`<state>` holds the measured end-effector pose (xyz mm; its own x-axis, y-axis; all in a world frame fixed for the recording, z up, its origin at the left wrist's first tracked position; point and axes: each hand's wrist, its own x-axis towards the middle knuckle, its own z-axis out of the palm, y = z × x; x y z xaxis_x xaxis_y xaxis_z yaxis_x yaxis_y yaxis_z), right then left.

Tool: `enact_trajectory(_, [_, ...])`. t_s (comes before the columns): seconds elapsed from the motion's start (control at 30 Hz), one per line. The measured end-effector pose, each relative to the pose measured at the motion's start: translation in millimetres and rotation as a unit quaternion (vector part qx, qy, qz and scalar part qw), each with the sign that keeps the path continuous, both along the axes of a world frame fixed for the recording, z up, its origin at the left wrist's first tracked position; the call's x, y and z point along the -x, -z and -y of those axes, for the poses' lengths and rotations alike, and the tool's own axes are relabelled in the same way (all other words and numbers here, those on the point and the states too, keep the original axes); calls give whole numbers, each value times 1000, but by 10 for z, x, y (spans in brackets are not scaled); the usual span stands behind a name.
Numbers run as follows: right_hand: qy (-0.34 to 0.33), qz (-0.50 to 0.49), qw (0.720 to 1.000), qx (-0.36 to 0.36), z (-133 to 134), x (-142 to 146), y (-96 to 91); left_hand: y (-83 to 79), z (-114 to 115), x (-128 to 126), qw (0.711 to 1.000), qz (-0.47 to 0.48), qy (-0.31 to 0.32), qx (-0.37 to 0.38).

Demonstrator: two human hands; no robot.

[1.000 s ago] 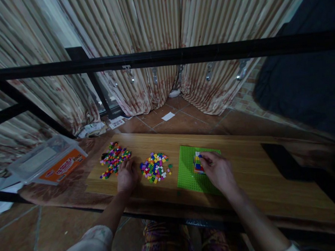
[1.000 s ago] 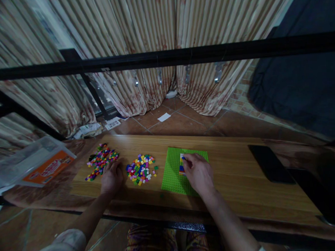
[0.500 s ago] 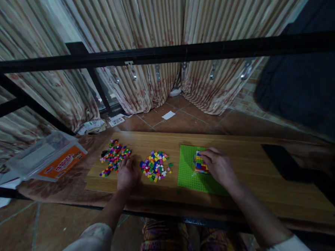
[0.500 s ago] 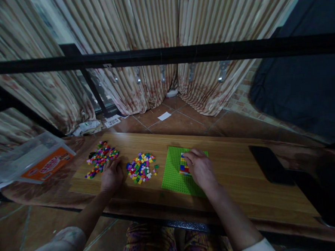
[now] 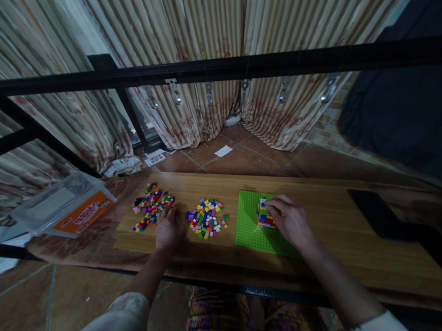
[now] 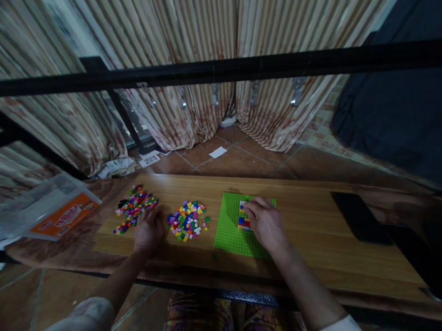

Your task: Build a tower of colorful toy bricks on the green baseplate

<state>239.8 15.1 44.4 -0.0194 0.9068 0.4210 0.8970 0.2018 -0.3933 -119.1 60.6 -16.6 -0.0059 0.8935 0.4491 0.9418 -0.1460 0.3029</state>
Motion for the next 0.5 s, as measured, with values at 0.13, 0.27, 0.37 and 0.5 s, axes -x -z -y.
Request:
enact_trajectory(0.13, [10,-13,1000,-22,-20,-2,46,2,-2,4,1000,2,0,3])
enact_trajectory(0.27, [14,-24,999,-39,-35,-7,76,2,3,10,1000,0,3,2])
enact_trajectory(0.37, [11,-17,998,-52,-32,3,86,-2,8,12,1000,-2,5,6])
enact_trajectory(0.5, [6,-14,999,-48,-23,30,84,4,9,13,1000,-2,5,5])
